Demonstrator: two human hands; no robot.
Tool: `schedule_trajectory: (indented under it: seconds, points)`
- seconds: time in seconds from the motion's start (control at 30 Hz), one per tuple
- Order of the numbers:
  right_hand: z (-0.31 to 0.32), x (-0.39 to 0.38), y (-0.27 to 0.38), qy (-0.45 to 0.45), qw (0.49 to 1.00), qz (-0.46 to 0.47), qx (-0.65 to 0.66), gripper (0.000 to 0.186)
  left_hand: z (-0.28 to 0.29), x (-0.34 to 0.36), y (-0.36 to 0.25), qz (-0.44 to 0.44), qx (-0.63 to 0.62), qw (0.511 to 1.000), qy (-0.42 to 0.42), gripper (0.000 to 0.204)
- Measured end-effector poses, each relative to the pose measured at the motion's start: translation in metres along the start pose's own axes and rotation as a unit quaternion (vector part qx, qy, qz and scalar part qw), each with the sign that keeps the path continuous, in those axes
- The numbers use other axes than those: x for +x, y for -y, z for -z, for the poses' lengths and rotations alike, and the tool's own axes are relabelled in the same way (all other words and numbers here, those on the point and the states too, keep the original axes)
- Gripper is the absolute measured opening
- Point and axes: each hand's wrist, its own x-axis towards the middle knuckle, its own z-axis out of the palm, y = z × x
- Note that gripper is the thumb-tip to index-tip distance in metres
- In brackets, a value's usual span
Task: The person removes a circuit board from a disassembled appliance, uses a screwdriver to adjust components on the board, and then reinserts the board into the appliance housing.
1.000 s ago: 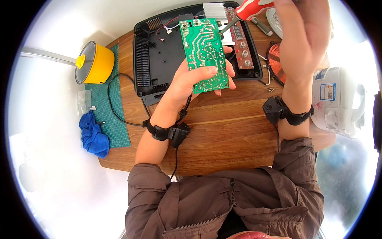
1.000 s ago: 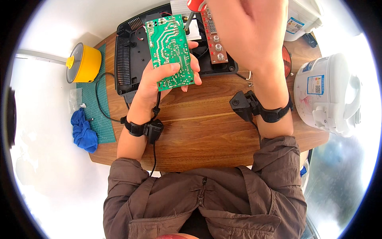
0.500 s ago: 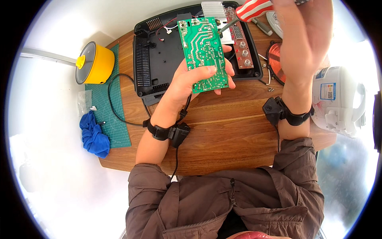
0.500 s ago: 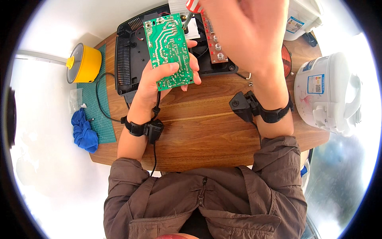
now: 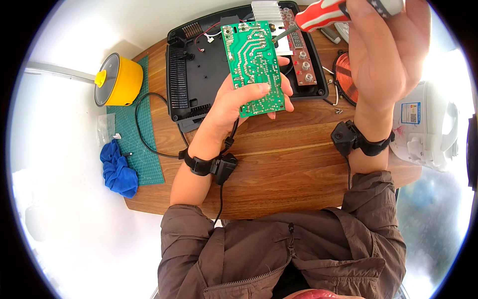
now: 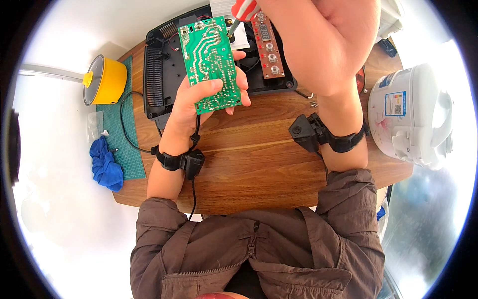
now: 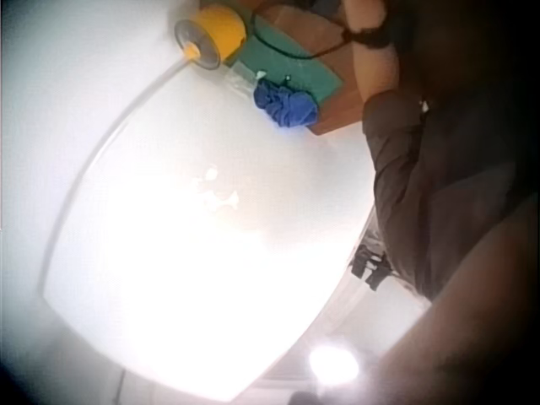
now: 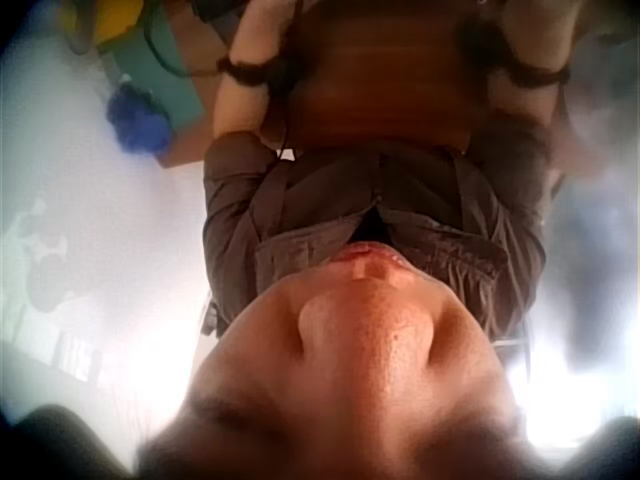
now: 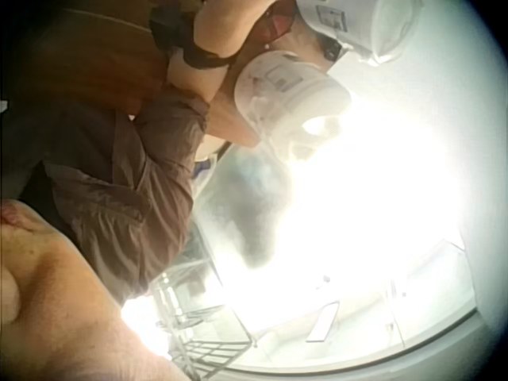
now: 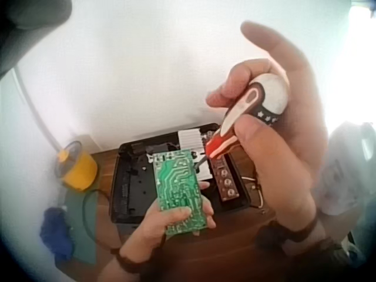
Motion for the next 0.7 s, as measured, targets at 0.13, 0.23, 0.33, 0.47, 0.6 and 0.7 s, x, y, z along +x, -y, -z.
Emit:
schedule_trajectory:
  seconds: [0.13,0.23,0.33,0.47,0.6,0.7]
  points:
    - [0.012,0.003,0.007,0.066,0.997,0.01,0.045,0.066,-0.003,0.003,-0.002,0.003,0.003,1.0,0.003,0.074]
    - [0.012,0.007,0.011,0.059,0.992,-0.01,-0.109,0.059,-0.003,0.004,0.0,0.001,0.001,1.0,0.002,0.074]
    - [0.025,0.005,-0.007,0.083,0.966,0.013,-0.247,0.057,0.001,0.001,0.003,-0.005,-0.002,1.0,-0.008,0.074]
    - [0.015,0.007,-0.005,0.047,0.972,0.049,-0.224,0.061,0.0,0.002,0.002,0.002,0.007,1.0,-0.009,0.074]
    - [-0.015,0.006,0.005,-0.051,0.982,-0.004,-0.181,0.062,-0.001,0.002,0.0,0.006,0.017,1.0,-0.001,0.073]
    - [-0.04,0.006,0.009,-0.094,0.965,0.028,-0.243,0.062,0.001,0.001,0.002,0.006,0.009,1.0,-0.004,0.072]
